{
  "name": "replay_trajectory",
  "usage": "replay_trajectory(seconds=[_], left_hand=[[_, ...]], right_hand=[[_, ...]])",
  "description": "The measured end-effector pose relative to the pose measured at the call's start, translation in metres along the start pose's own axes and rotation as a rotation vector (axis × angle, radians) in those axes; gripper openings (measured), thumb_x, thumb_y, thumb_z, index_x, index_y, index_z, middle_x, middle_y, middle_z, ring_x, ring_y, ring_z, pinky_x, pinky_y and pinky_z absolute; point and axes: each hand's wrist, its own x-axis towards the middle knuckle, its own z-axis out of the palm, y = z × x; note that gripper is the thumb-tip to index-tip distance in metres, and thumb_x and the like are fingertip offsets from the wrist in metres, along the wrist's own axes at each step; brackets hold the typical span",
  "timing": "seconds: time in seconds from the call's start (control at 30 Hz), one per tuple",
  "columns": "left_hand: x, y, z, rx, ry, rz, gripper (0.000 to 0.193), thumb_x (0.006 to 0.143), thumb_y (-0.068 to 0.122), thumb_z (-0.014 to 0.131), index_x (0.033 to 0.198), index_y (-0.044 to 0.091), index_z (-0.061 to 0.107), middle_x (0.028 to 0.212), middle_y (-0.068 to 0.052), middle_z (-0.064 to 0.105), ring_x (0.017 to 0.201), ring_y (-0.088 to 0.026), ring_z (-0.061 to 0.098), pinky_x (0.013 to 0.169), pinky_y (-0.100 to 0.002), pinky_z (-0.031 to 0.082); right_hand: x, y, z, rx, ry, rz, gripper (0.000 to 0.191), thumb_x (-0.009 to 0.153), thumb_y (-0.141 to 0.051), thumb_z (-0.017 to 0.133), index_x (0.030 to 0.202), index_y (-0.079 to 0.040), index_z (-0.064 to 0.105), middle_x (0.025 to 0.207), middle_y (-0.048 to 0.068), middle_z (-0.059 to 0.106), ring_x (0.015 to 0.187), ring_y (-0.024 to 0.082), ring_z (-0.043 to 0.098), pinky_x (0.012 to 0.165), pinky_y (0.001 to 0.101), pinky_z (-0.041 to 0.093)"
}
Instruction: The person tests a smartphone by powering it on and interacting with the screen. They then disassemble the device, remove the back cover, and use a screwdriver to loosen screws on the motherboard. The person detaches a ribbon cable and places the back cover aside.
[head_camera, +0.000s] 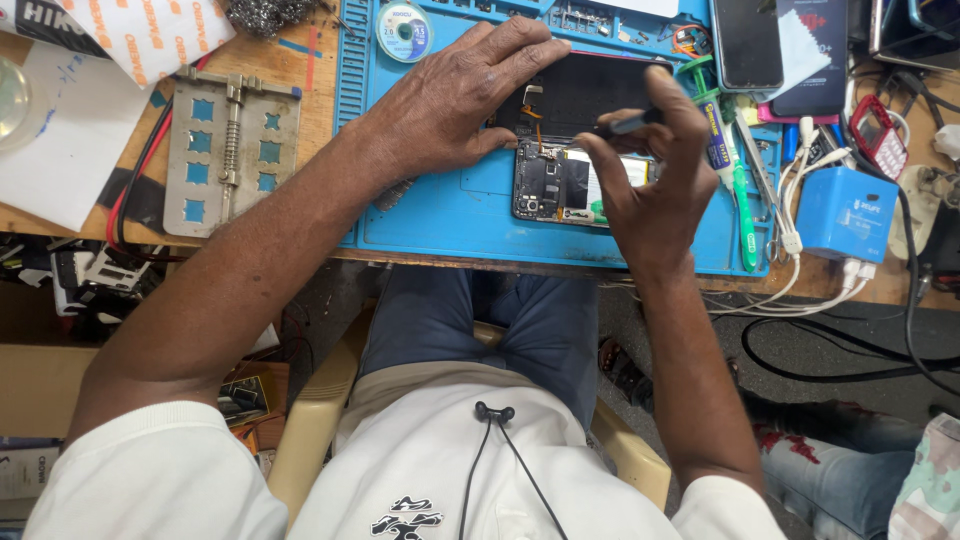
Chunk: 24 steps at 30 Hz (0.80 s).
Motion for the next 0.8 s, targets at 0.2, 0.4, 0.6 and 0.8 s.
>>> replay_trajectory(seconds=[0.2, 0.4, 0.6, 0.8], left_hand=[[-0.001, 0.003, -0.001, -0.001, 0.014, 0.003, 0.099, 0.073, 0.018, 0.094, 0.157, 0.013, 0.042, 0.149, -0.007, 0.048, 0.129, -0.03, 0.054, 0.112, -0.038, 0.048], [-0.004, 0.002, 0.0, -0.009, 0.018, 0.015, 0.1, 0.073, 0.017, 0.094, 0.157, 0.014, 0.041, 0.149, -0.005, 0.048, 0.129, -0.03, 0.055, 0.112, -0.038, 0.047], [-0.004, 0.004, 0.0, 0.004, -0.005, 0.027, 0.1, 0.074, 0.013, 0.093, 0.158, 0.014, 0.041, 0.151, -0.005, 0.047, 0.128, -0.03, 0.056, 0.114, -0.038, 0.049], [-0.002, 0.008, -0.005, -0.016, -0.012, 0.021, 0.099, 0.071, 0.012, 0.093, 0.156, 0.013, 0.042, 0.151, -0.007, 0.047, 0.128, -0.032, 0.056, 0.112, -0.04, 0.05]], right_hand=[[0.025, -0.01, -0.008, 0.097, -0.058, 0.113, 0.04, 0.108, -0.001, 0.077, 0.14, -0.006, 0.054, 0.116, 0.007, 0.075, 0.103, 0.017, 0.078, 0.082, 0.0279, 0.065], [0.026, -0.011, -0.015, 0.107, -0.123, 0.0, 0.039, 0.105, 0.004, 0.075, 0.14, -0.005, 0.06, 0.131, 0.015, 0.07, 0.116, 0.023, 0.072, 0.091, 0.0289, 0.064], [0.025, -0.011, -0.012, -0.019, 0.002, 0.015, 0.046, 0.102, -0.004, 0.089, 0.14, -0.011, 0.065, 0.128, 0.009, 0.074, 0.103, 0.018, 0.077, 0.078, 0.0262, 0.064], [0.023, -0.016, -0.013, -0.044, 0.028, 0.042, 0.052, 0.096, -0.008, 0.094, 0.137, -0.012, 0.061, 0.122, 0.011, 0.075, 0.09, 0.017, 0.074, 0.074, 0.0286, 0.06]])
